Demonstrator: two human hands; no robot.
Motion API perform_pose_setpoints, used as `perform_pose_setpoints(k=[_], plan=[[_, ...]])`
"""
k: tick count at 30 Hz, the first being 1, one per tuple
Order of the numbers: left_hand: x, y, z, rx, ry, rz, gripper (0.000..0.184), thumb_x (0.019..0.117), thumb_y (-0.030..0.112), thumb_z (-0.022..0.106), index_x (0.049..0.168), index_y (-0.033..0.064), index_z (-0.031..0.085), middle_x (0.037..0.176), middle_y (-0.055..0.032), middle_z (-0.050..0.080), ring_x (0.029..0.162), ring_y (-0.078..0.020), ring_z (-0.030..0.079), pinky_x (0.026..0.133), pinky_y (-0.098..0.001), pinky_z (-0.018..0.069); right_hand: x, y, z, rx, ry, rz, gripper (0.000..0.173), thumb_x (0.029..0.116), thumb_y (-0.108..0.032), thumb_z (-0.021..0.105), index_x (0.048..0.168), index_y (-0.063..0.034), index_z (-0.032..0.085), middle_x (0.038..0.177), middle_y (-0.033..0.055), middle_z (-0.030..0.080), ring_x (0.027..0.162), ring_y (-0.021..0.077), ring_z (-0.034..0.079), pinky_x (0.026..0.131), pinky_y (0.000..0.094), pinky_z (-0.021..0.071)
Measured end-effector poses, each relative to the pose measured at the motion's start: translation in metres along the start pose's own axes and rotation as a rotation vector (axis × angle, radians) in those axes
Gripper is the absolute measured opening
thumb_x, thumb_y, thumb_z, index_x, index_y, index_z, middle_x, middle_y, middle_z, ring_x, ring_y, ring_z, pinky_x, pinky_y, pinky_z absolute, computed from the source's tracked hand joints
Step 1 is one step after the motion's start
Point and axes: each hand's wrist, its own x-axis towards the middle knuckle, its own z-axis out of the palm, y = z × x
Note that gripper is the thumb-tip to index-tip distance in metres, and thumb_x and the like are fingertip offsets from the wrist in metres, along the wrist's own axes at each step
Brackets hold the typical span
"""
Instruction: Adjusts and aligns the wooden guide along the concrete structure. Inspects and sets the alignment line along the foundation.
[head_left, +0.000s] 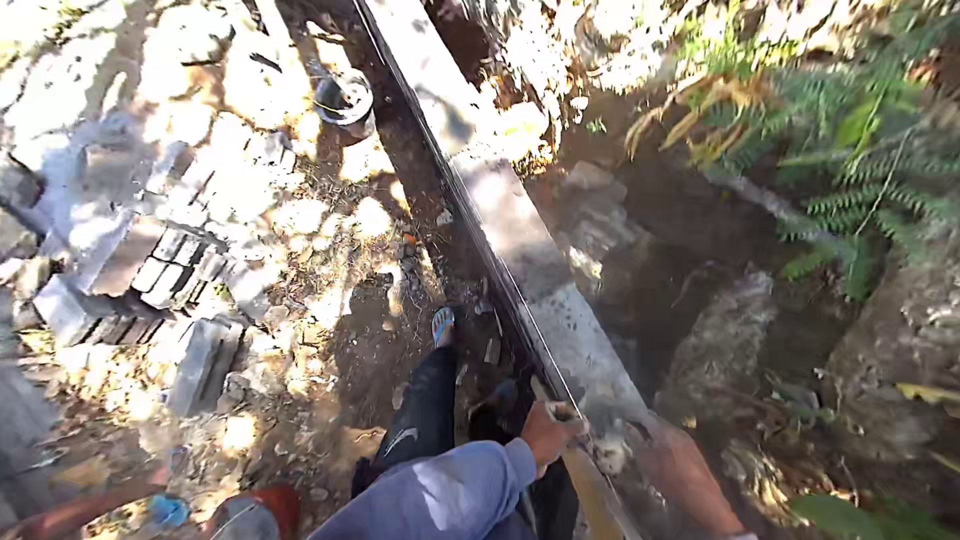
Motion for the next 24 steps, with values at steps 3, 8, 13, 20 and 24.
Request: perform_pose_setpoints(k=[3,8,13,20,24], plan=[[0.005,0.015,-0.01,-0.014,0.044,0.004,0.022,0.0973,0.015,0.07,0.109,-0.0036,0.068,0.098,-0.0129,0.069,0.083,-0.0182,0.066,0.08,-0.0366,0.0569,0.039,-0.043,-0.014,-0.204,-0.16,-0.024,0.037,0.1065,-0.031,0.054,0.128,-0.0054,0.069,0.127,0.0204,0.069,0.121,0.0382,0.065,0.106,0.059,0.0475],[0.011,0.043,-0.034,-0.025,0.04,0.025,0.023,0.0978,0.016,0.07,0.111,-0.0027,0.068,0.097,-0.012,0.07,0.082,-0.0171,0.067,0.08,-0.0361,0.0565,0.093,-0.103,-0.022,-0.39,-0.29,-0.052,0.046,0.1094,-0.041,0.045,0.134,-0.0078,0.065,0.133,0.0176,0.066,0.126,0.0342,0.062,0.109,0.0549,0.0462],[0.014,0.076,-0.069,-0.015,0.037,0.026,0.025,0.097,0.014,0.07,0.116,-0.0025,0.068,0.105,-0.0162,0.07,0.089,-0.0225,0.068,0.086,-0.0412,0.056,0.141,-0.16,-0.009,-0.438,-0.323,-0.025,0.051,0.1103,-0.045,0.041,0.134,-0.0062,0.064,0.13,0.0218,0.067,0.126,0.0369,0.062,0.11,0.0553,0.0453],[0.021,0.108,-0.123,0.078,-0.009,-0.014,0.028,0.0977,0.014,0.064,0.119,-0.0034,0.065,0.103,-0.0174,0.068,0.086,-0.0238,0.066,0.083,-0.0432,0.0541,0.178,-0.249,0.009,-0.305,-0.157,-0.01,0.035,0.1082,-0.03,0.052,0.121,-0.0045,0.072,0.116,0.0197,0.073,0.115,0.0351,0.068,0.105,0.0538,0.0483],[0.006,0.159,-0.157,0.275,-0.092,-0.061,0.034,0.1029,0.017,0.059,0.124,-0.009,0.061,0.114,-0.0236,0.067,0.099,-0.0299,0.066,0.092,-0.0455,0.0521,0.196,-0.284,0.016,-0.313,-0.055,0.04,0.036,0.1074,-0.026,0.053,0.125,-0.0007,0.071,0.121,0.0239,0.071,0.122,0.0398,0.064,0.109,0.0552,0.0447]])
